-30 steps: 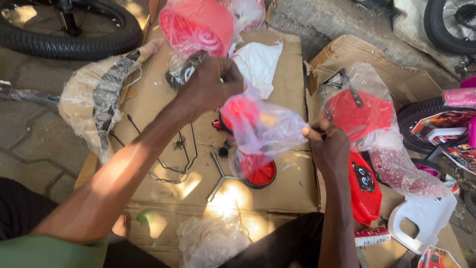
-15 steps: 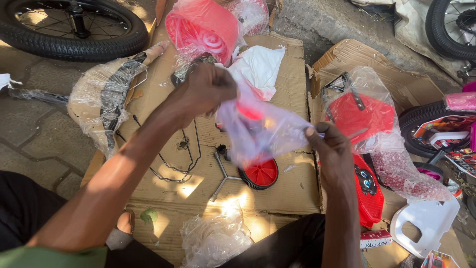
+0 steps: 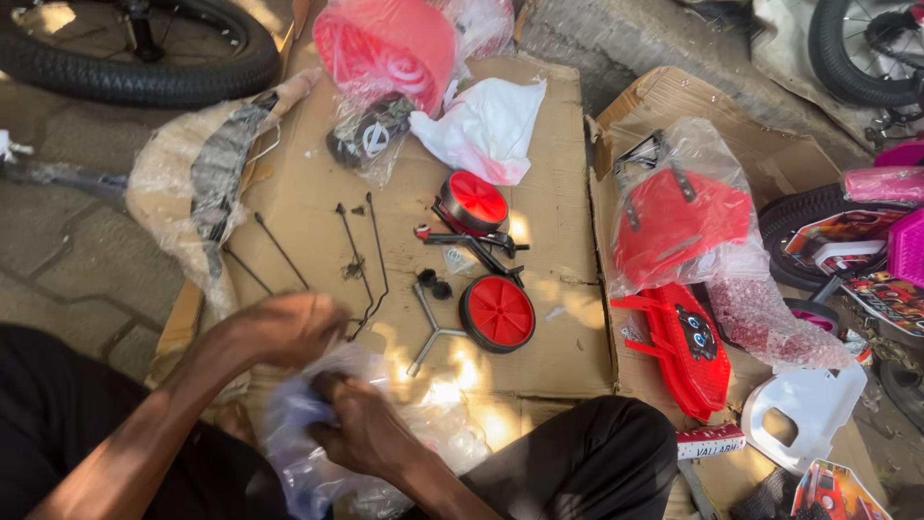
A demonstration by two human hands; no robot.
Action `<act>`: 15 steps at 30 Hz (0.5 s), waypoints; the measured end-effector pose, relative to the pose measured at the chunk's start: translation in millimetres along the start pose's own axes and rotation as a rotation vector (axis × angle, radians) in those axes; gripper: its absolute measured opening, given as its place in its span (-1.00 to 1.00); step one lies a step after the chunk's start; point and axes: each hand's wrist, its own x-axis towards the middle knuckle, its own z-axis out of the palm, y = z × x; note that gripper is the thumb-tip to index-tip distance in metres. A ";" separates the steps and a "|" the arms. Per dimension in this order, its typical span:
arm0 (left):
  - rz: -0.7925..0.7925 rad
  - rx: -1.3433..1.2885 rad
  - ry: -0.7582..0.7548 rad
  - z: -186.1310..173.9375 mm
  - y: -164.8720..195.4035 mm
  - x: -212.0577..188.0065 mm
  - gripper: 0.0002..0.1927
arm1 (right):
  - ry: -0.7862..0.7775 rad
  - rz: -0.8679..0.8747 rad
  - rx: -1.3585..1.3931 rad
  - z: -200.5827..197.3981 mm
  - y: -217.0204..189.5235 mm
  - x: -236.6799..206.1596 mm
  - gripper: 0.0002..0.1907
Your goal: The person unpacks red wheels and metal hardware from plastic bags on a cardboard surface. They insert axles into the wheels, secure them with nuts using pliers, and attach black caps to the wheel hubs.
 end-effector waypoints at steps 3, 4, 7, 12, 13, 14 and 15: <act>0.011 -0.108 0.161 -19.0 22.2 -10.8 -0.80 | -0.152 0.084 0.062 17.8 -19.8 6.7 -0.66; 0.034 -0.140 0.190 -23.5 29.2 -13.1 -0.82 | -0.207 0.131 0.053 19.2 -24.7 7.1 -0.64; 0.129 -0.237 0.321 -30.6 42.3 -13.5 -0.84 | -0.272 0.346 0.478 14.9 -33.5 9.9 -0.37; 0.229 -0.326 0.441 -24.7 43.3 4.3 -0.80 | -0.424 0.583 0.535 15.2 -46.5 37.9 -0.28; 0.239 -0.352 0.483 -22.1 41.6 8.6 -0.80 | -0.433 0.486 0.504 16.5 -47.6 42.5 -0.31; 0.244 -0.381 0.522 -18.0 39.3 11.7 -0.80 | -0.389 0.467 0.407 19.2 -48.4 43.4 -0.32; 0.195 -0.409 0.536 -15.4 35.7 15.0 -0.80 | -0.340 0.447 0.314 21.9 -48.2 41.6 -0.33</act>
